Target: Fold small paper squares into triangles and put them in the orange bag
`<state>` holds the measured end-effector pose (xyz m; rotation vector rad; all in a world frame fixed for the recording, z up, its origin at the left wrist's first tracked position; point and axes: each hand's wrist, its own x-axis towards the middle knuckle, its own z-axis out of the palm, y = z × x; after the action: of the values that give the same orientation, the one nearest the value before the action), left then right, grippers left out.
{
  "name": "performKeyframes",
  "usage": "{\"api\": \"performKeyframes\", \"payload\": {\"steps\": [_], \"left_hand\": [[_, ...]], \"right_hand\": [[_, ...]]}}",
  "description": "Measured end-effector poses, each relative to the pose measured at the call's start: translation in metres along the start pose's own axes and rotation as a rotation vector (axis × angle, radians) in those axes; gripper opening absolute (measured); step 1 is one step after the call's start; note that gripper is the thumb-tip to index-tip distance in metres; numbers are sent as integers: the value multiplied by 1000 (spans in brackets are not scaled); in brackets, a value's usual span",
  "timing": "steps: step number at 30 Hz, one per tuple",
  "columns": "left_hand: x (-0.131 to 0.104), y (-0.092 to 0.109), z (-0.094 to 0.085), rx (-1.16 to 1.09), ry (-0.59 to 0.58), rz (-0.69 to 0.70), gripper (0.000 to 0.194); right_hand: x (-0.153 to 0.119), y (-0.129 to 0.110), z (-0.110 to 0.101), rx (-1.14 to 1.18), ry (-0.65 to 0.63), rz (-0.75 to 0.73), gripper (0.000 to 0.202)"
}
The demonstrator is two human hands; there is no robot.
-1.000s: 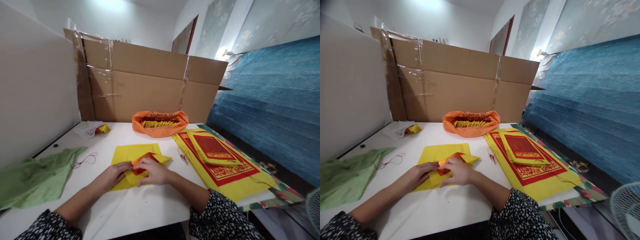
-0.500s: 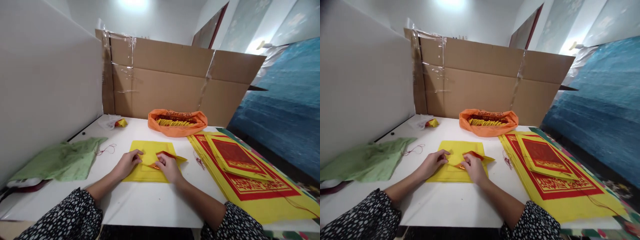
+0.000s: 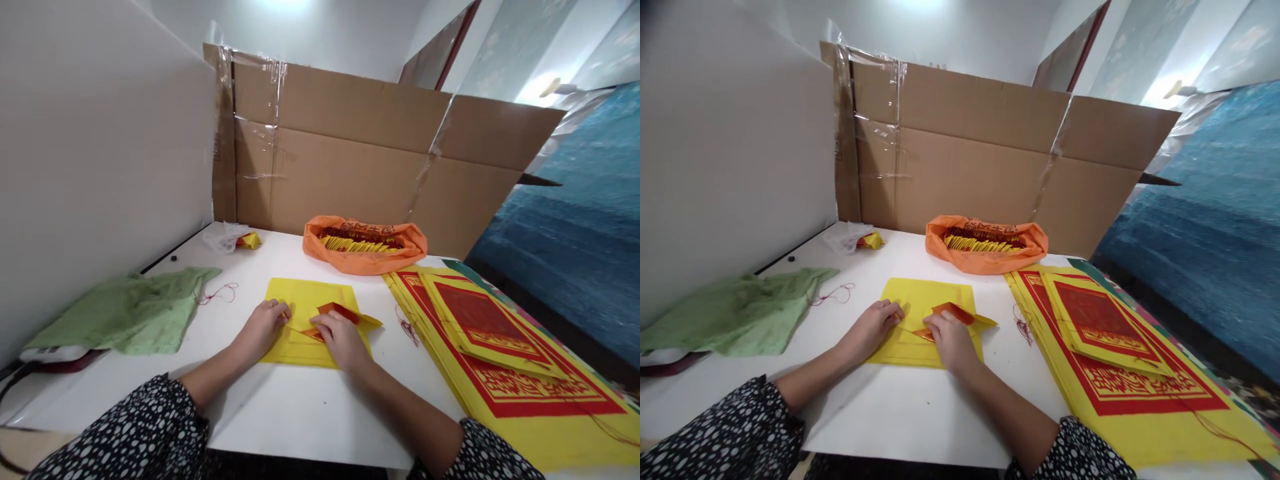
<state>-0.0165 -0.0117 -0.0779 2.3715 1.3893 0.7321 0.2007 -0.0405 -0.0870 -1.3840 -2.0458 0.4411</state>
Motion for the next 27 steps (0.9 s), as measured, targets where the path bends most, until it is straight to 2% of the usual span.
{"api": "performKeyframes", "payload": {"steps": [7,9,12,14,17,19,21,23,26,27], "left_hand": [[-1,7,-3,120,-2,27,17],[-3,14,-7,211,-18,128,16],[-10,26,-11,368,-153,381,15],[-18,31,-7,484,-219,450,19],[-33,36,6,607,-140,396,36],[-43,40,15,613,-79,348,45],[-49,46,19,579,-67,285,49],[-49,53,20,526,-101,216,53],[-36,63,15,447,-165,121,65],[-29,65,12,417,-181,95,67]], "right_hand": [[-1,1,2,-126,-19,-15,25],[0,0,4,-223,-17,-46,25],[-1,-3,4,-355,3,-123,27],[-6,-3,2,-398,-6,-199,27],[-27,3,1,-463,-66,-373,37],[-46,9,0,-508,-90,-415,50],[-65,11,-4,-523,-92,-366,56],[-76,10,-18,-482,-114,-320,51],[-66,4,-56,-309,-119,-222,27],[-56,5,-70,-245,-46,-120,29]]}}
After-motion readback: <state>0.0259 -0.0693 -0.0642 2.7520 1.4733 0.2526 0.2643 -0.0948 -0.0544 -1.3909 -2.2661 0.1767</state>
